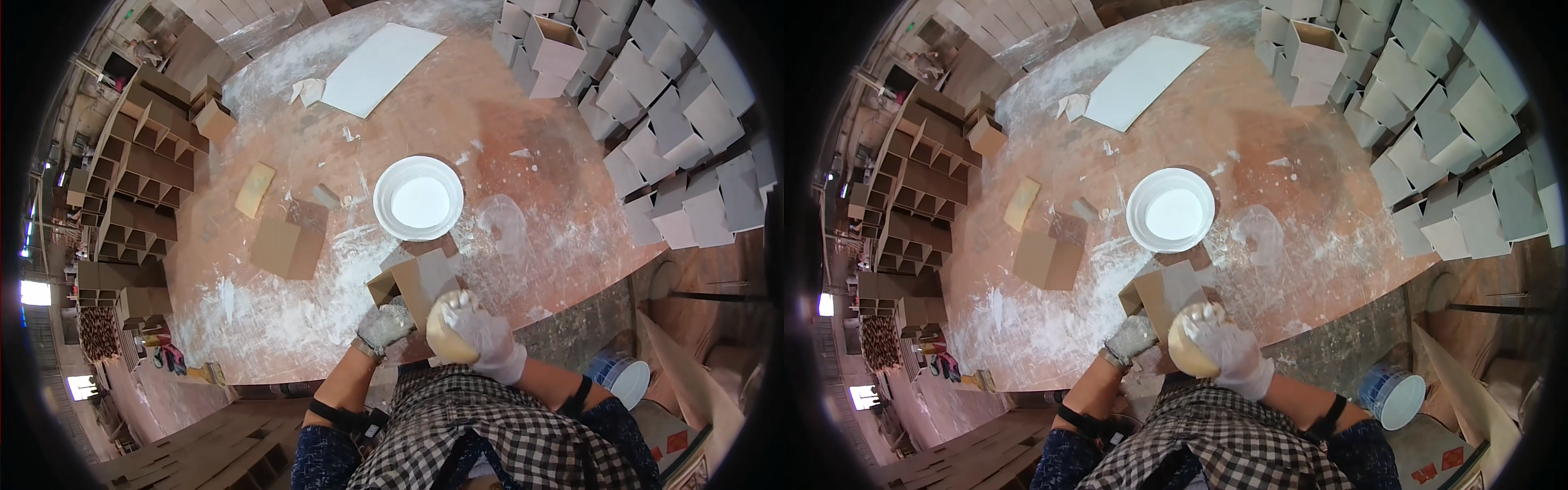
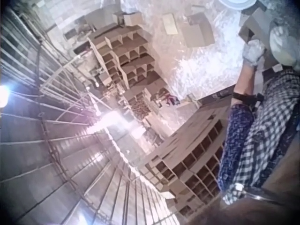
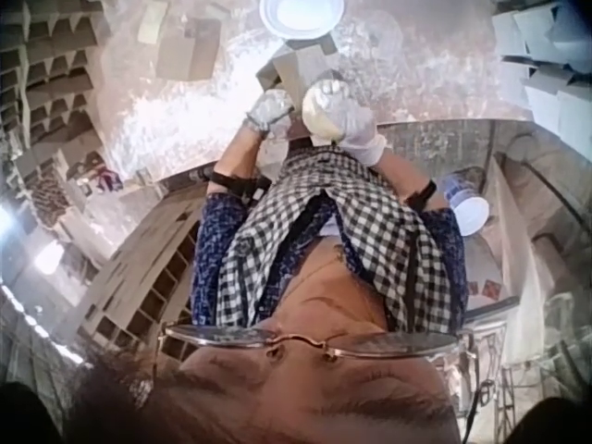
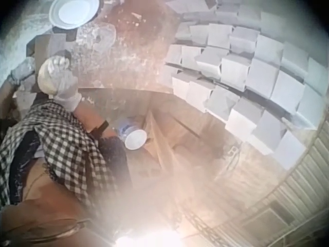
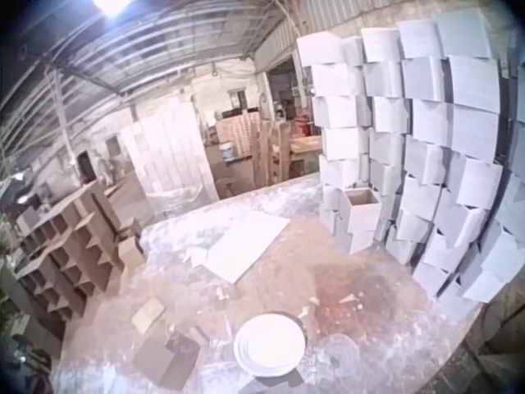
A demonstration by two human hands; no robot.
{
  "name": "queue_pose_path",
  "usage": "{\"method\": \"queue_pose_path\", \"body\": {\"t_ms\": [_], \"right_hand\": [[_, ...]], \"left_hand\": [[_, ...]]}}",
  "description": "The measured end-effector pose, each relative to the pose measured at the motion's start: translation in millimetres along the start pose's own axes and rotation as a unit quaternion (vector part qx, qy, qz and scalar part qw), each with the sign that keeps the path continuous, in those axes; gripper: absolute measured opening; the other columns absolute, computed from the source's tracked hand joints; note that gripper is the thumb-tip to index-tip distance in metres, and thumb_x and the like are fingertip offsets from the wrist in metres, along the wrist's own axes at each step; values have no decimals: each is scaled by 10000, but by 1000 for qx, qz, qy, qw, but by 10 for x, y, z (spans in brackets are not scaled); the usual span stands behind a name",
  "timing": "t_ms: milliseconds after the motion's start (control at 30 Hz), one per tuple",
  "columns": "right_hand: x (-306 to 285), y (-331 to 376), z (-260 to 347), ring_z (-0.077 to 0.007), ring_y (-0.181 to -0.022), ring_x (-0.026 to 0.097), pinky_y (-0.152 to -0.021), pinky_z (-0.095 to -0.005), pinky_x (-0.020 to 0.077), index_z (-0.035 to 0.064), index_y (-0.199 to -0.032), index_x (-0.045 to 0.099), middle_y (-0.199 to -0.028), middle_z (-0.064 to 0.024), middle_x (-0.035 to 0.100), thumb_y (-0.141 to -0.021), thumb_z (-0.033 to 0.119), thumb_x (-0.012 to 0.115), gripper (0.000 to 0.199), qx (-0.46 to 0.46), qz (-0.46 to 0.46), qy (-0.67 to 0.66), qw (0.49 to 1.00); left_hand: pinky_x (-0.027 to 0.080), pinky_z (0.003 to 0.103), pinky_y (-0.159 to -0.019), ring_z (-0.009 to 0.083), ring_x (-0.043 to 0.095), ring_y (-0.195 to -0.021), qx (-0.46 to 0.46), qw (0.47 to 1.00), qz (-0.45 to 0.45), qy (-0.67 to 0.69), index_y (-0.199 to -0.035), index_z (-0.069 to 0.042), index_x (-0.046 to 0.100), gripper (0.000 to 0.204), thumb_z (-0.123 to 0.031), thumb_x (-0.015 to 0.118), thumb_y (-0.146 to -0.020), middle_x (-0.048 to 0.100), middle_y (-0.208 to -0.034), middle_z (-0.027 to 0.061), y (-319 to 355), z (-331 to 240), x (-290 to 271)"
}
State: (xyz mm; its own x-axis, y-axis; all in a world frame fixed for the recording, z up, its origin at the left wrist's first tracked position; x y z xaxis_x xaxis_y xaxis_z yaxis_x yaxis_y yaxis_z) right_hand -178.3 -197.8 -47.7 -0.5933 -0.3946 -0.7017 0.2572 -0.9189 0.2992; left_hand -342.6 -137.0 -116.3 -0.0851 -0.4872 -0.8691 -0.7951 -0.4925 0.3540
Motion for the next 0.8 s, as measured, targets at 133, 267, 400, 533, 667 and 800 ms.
{"method": "queue_pose_path", "body": {"t_ms": [133, 267, 400, 533, 667, 800], "right_hand": [[-441, -347, 157, -284, -1077, 563, -941, -366, 447, 12, -1180, 526, -1212, -165, 541, -694, 49, 611, 494, -284, -323, 43, 902], [-606, -445, 128, -291, -1080, 562, -949, -391, 443, -10, -1141, 553, -1168, -175, 571, -690, 27, 635, 460, -238, -296, -82, 921], [-223, 145, 218, -273, -1113, 542, -979, -371, 407, 15, -1157, 558, -1172, -162, 567, -734, 118, 622, 440, -254, -240, -12, 937], [-350, -102, 248, -268, -1173, 493, -1005, -378, 379, 22, -1229, 497, -1249, -145, 518, -744, 123, 618, 511, -300, -282, -22, 911], [-593, -601, 150, -275, -1168, 492, -998, -379, 384, 31, -1241, 486, -1249, -131, 516, -757, 137, 612, 512, -222, -216, -155, 938], [84, -398, -151, -289, -1172, 488, -993, -379, 390, 42, -1241, 492, -1251, -121, 519, -738, 90, 628, 523, -266, -260, 45, 927]], "left_hand": [[489, 371, -813, 265, 602, -950, -52, 995, -30, 81, -1173, -128, 545, 396, -355, 398, -883, 592, -1112, 118, -15, 48, 12], [480, 367, -843, 268, 601, -955, -51, 997, 1, 56, -1163, -122, 555, 434, -406, 419, -865, 598, -1106, 121, -101, 9, 6], [487, 378, -827, 277, 602, -941, -26, 988, -80, 132, -1102, -96, 593, 380, -337, 430, -858, 611, -1068, 138, -30, 40, 58], [488, 366, -829, 262, 601, -945, -30, 975, -145, 164, -1082, -84, 604, 351, -288, 447, -843, 622, -1043, 132, -50, 61, 177], [481, 366, -846, 245, 595, -974, -33, 995, 91, -4, -1079, -83, 605, 336, -260, 438, -847, 617, -1056, 136, -152, -268, -335], [486, 357, -825, 246, 600, -956, -24, 996, -26, 78, -1046, -76, 621, 306, -227, 450, -842, 639, -1002, 109, -159, 24, 115]]}}
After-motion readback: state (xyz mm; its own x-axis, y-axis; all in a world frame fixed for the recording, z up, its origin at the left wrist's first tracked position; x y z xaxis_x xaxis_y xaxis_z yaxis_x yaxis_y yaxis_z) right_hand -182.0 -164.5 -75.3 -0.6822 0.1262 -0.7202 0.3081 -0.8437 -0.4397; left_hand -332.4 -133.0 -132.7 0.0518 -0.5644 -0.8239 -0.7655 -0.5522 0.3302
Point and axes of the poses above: each hand's wrist, its own y-axis away from the middle knuckle, its own x-axis out of the palm, z = x × y, the point moved 5 cm from there along -y, towards the middle knuckle
